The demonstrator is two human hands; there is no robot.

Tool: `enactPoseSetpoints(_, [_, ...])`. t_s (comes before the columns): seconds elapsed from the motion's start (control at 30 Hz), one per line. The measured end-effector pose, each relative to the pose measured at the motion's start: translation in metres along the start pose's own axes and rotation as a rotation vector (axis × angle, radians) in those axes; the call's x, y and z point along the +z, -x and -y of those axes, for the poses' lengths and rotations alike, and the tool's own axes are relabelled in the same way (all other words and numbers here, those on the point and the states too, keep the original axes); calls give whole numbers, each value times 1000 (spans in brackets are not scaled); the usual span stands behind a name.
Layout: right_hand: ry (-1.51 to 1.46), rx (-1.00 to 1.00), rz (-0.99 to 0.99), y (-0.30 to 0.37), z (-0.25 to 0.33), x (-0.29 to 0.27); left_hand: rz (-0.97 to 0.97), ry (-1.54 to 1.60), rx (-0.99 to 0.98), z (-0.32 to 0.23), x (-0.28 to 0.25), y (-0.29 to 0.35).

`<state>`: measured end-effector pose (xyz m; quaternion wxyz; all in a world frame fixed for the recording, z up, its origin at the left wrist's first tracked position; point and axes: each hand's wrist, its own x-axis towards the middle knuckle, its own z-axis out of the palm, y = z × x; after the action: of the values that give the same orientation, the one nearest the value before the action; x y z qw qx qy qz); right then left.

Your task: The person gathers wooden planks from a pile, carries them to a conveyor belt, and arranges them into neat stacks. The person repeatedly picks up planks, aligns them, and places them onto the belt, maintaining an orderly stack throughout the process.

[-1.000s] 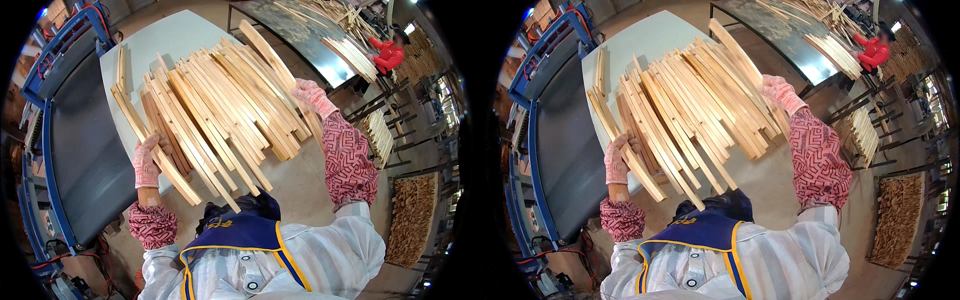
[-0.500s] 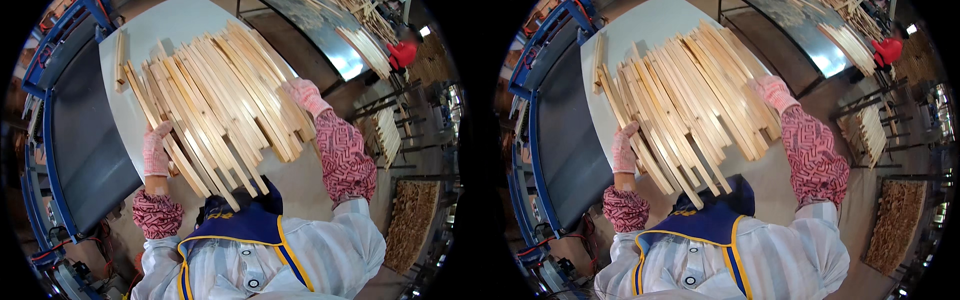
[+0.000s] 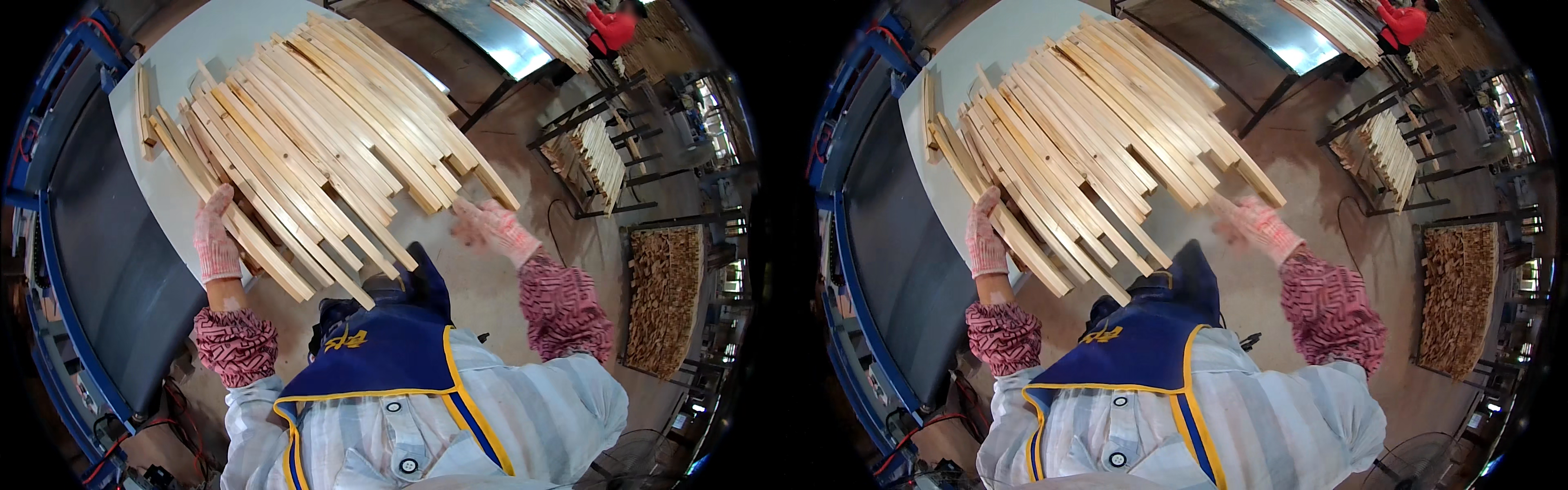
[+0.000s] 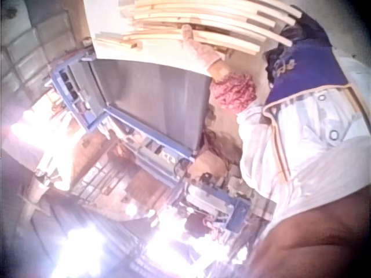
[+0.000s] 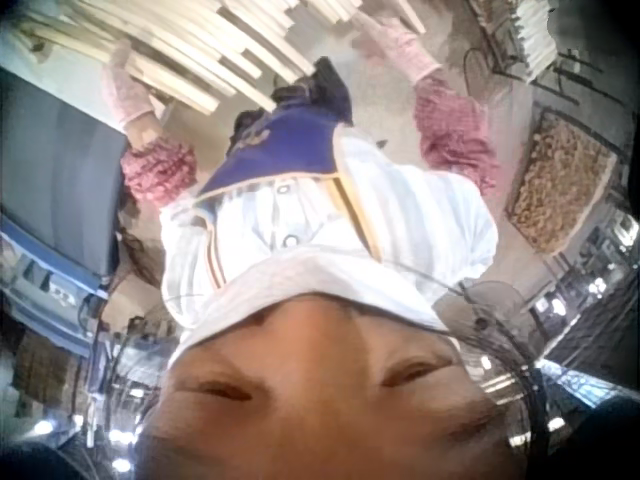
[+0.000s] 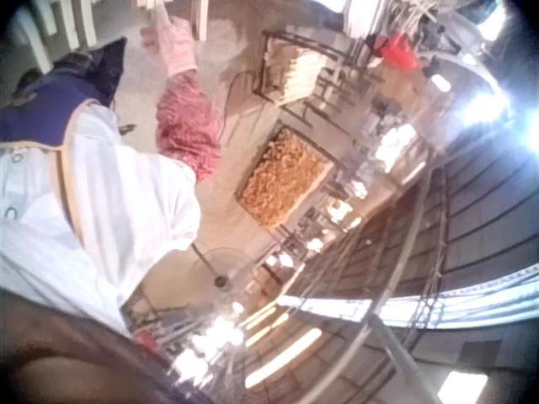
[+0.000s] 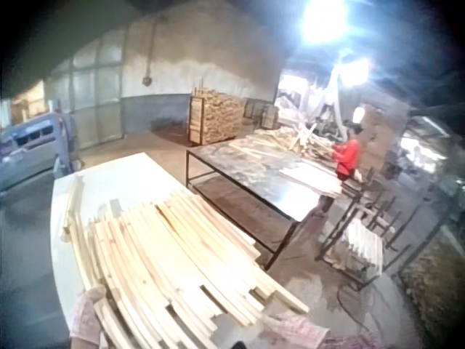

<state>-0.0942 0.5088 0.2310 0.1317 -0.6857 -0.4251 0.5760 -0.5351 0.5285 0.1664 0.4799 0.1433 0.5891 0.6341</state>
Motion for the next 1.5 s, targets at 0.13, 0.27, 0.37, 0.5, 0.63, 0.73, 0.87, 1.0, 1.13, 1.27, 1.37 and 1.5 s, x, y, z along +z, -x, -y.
enactPoseSetpoints(0.13, [-400, -105, 32, -31, -27, 35, 59, 29, 2, -7, 7, 5])
enactPoseSetpoints(0.27, [-305, -199, 25, -3, -4, 19, 60, 47, -15, -9, 9, 16])
enactPoseSetpoints(0.37, [-564, -320, 213, -1, 3, -6, 62, 33, -31, -6, 10, 7])
enactPoseSetpoints(0.5, [-673, -352, 273, 4, 71, 7, 72, 17, -3, 3, -9, -12])
enactPoseSetpoints(0.63, [66, -453, 195, -60, 124, 5, 54, 20, 7, -2, 7, -3])
enactPoseSetpoints(0.73, [723, -484, -83, -78, 163, 26, 120, 67, -56, -5, 6, 3])
enactPoseSetpoints(0.87, [881, -736, -184, -67, 165, 21, -26, 3, 4, -11, 11, 15])
enactPoseSetpoints(1.0, [1101, -861, -250, -51, 182, 16, 43, 95, -42, -20, 11, 29])
enactPoseSetpoints(1.13, [1266, -936, -322, -73, 186, 26, 51, 140, -110, -27, -8, 41])
enactPoseSetpoints(1.27, [1158, -999, -412, -85, 179, 22, 52, 188, -112, -44, -50, 52])
enactPoseSetpoints(1.37, [788, -1069, -380, -85, 174, -9, 67, 69, 47, -66, -64, 50])
enactPoseSetpoints(1.5, [68, -851, 35, -61, 159, -8, 119, -530, 253, -119, -31, 55])
